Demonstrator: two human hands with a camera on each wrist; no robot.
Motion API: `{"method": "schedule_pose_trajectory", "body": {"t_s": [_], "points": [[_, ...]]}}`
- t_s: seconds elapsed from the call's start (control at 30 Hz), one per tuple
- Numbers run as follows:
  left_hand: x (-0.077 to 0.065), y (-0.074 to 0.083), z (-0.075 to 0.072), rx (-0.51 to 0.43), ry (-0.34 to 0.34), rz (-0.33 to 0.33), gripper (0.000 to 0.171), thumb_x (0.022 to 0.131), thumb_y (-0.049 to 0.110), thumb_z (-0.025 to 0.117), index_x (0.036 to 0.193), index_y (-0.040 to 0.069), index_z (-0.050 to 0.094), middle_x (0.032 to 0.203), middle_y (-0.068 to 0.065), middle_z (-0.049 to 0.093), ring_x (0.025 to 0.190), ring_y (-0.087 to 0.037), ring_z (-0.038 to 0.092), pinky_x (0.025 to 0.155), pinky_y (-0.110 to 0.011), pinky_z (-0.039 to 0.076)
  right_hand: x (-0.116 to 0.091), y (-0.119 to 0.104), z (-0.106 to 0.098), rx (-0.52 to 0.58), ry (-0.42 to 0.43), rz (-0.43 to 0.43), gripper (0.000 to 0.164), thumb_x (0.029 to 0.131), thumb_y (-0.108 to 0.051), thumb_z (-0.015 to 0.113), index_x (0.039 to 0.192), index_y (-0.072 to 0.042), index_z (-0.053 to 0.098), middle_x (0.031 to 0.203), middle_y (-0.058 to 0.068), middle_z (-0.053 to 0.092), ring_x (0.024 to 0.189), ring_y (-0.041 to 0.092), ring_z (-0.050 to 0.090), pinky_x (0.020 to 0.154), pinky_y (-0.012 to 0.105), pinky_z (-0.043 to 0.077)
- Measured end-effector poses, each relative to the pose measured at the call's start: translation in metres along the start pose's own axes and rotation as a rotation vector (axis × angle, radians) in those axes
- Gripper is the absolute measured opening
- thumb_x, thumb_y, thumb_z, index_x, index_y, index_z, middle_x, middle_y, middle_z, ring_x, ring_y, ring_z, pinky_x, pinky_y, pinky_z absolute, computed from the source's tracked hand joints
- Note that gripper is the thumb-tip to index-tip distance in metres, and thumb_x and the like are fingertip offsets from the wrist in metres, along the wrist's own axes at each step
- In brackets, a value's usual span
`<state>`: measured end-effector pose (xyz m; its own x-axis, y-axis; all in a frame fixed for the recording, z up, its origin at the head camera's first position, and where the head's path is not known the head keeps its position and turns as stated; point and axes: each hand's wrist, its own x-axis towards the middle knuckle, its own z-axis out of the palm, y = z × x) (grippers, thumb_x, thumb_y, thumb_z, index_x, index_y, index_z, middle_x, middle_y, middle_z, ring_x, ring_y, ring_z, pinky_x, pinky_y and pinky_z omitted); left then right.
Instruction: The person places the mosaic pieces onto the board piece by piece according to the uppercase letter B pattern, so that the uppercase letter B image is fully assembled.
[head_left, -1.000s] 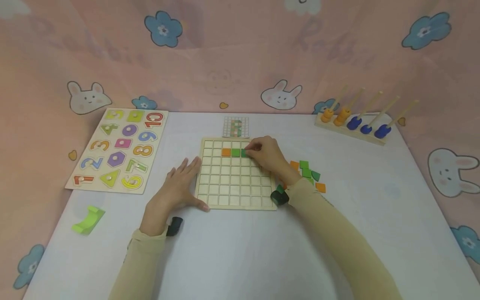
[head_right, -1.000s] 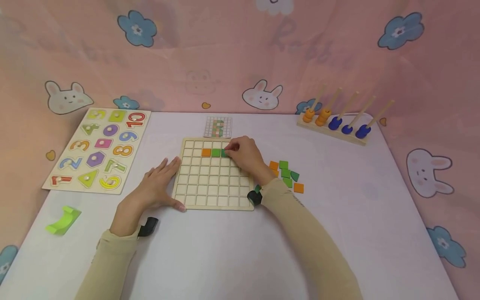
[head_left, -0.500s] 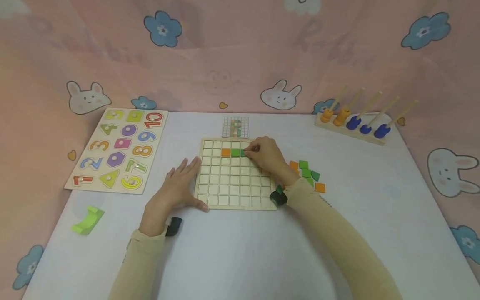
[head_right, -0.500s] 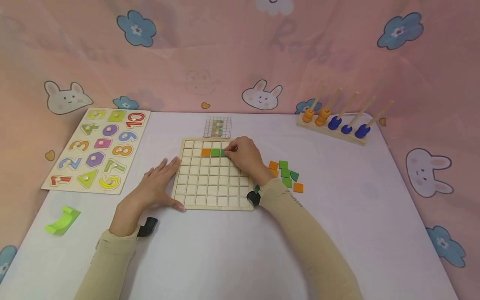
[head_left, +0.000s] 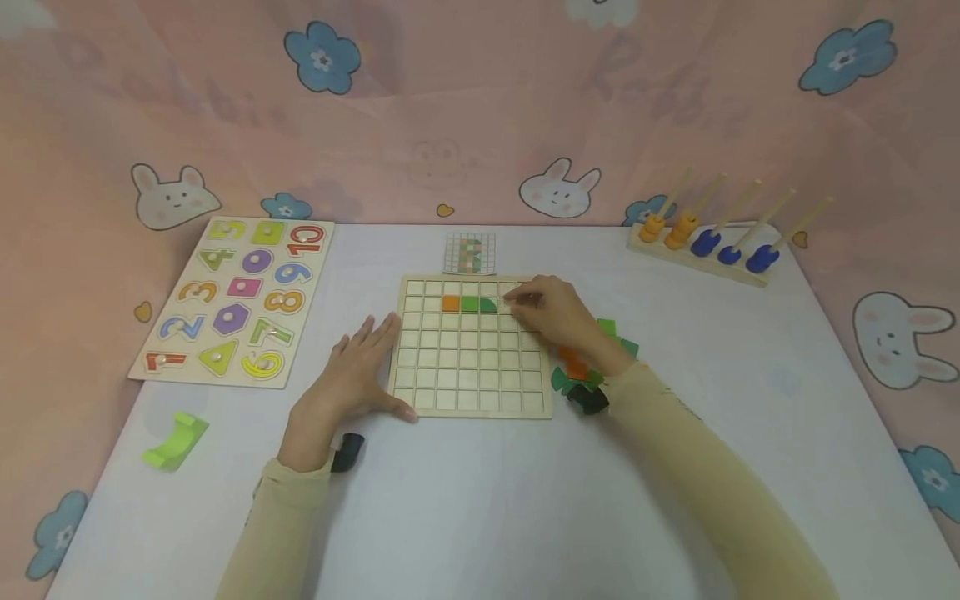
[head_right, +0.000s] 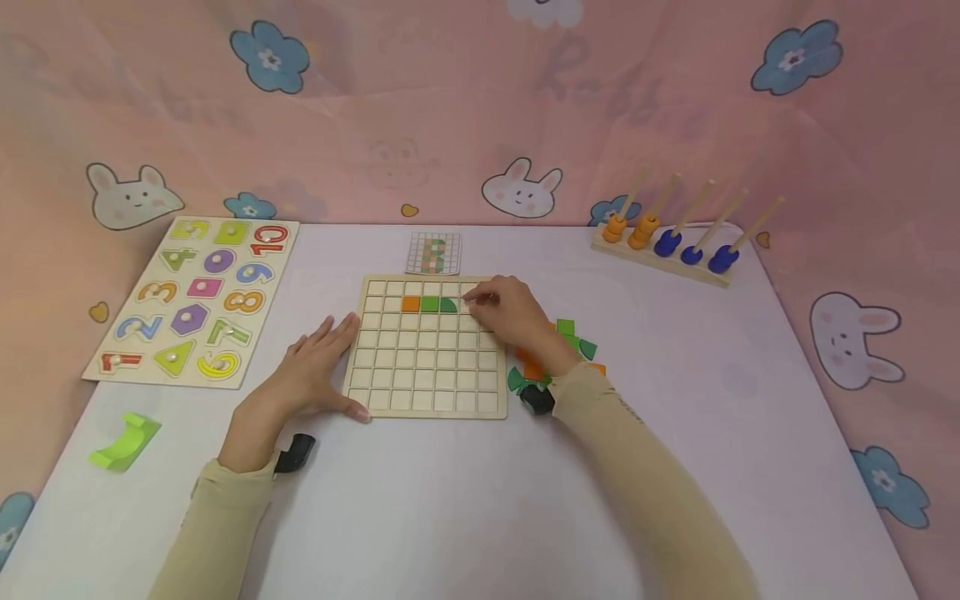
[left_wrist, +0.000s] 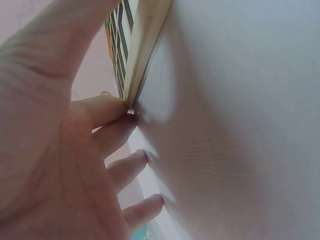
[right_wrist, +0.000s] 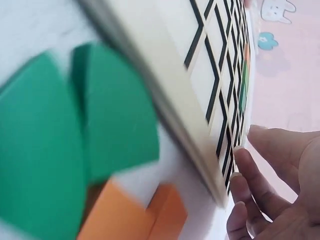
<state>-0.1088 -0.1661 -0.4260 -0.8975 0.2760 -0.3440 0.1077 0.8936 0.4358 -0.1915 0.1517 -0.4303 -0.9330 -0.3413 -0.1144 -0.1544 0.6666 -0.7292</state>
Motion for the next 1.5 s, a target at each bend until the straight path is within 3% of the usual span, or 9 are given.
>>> {"method": "schedule_pose_trajectory", "body": {"t_s": [0.27, 0.4, 0.53, 0.7, 0.97, 1.27, 1.5], "points": [[0.001, -0.001, 0.001, -0.005, -0.008, -0.004, 0.147, 0.060, 0.042, 0.104, 0.171, 0.009, 0.013, 0.180, -0.008, 0.009, 0.167, -0.037, 0.001, 0.135, -0.064, 0.003, -0.027, 0.021, -0.031, 0.036, -0.052, 0.069, 0.030, 0.104, -0.012, 0.062, 0.130, 0.000, 0.070, 0.131, 0.020, 0.068, 0.121, 0.037, 0.060, 0.111, 0.054, 0.052], [0.001, -0.001, 0.001, -0.003, -0.005, -0.003, 0.147, 0.060, 0.042, 0.104, 0.171, 0.009, 0.013, 0.180, -0.009, 0.010, 0.167, -0.037, 0.001, 0.135, -0.064, 0.003, -0.039, 0.035, -0.049, 0.009, -0.089, 0.120, 0.033, 0.106, -0.013, 0.058, 0.136, -0.002, 0.066, 0.138, 0.020, 0.065, 0.125, 0.038, 0.058, 0.115, 0.058, 0.049], [0.001, -0.001, 0.002, 0.003, -0.002, 0.002, 0.147, 0.059, 0.043, 0.103, 0.171, 0.008, 0.014, 0.180, -0.009, 0.010, 0.167, -0.038, 0.002, 0.135, -0.065, 0.003, -0.049, 0.048, -0.065, -0.036, -0.111, 0.116, 0.035, 0.108, -0.011, 0.056, 0.139, 0.002, 0.064, 0.144, 0.025, 0.062, 0.131, 0.042, 0.056, 0.118, 0.063, 0.046], [0.001, -0.001, 0.002, 0.006, 0.004, 0.005, 0.147, 0.059, 0.043, 0.104, 0.171, 0.008, 0.014, 0.180, -0.009, 0.011, 0.167, -0.038, 0.003, 0.135, -0.065, 0.004, -0.059, 0.063, -0.079, -0.074, -0.137, 0.122, 0.038, 0.105, -0.006, 0.062, 0.141, 0.005, 0.061, 0.143, 0.028, 0.061, 0.135, 0.046, 0.053, 0.120, 0.066, 0.043], [0.000, -0.001, 0.002, -0.007, 0.011, 0.012, 0.146, 0.059, 0.042, 0.103, 0.171, 0.007, 0.015, 0.179, -0.010, 0.011, 0.167, -0.039, 0.003, 0.135, -0.065, 0.004, -0.067, 0.074, -0.082, -0.110, -0.144, 0.163, 0.046, 0.097, -0.008, 0.075, 0.141, 0.001, 0.063, 0.141, 0.025, 0.060, 0.127, 0.042, 0.052, 0.117, 0.063, 0.044], [0.000, -0.001, 0.003, -0.012, 0.011, 0.016, 0.146, 0.059, 0.042, 0.103, 0.171, 0.008, 0.015, 0.179, -0.009, 0.011, 0.167, -0.038, 0.003, 0.135, -0.064, 0.004, -0.068, 0.074, -0.079, -0.091, -0.128, 0.141, 0.034, 0.094, -0.006, 0.078, 0.125, 0.002, 0.066, 0.119, 0.020, 0.060, 0.109, 0.035, 0.050, 0.096, 0.044, 0.046], [0.001, -0.001, 0.002, 0.007, 0.009, 0.014, 0.146, 0.060, 0.044, 0.103, 0.171, 0.007, 0.015, 0.179, -0.010, 0.012, 0.167, -0.039, 0.004, 0.135, -0.065, 0.005, -0.065, 0.070, -0.079, -0.096, -0.107, 0.115, 0.024, 0.096, -0.004, 0.075, 0.120, 0.000, 0.073, 0.125, 0.021, 0.067, 0.114, 0.039, 0.058, 0.103, 0.057, 0.052]]}}
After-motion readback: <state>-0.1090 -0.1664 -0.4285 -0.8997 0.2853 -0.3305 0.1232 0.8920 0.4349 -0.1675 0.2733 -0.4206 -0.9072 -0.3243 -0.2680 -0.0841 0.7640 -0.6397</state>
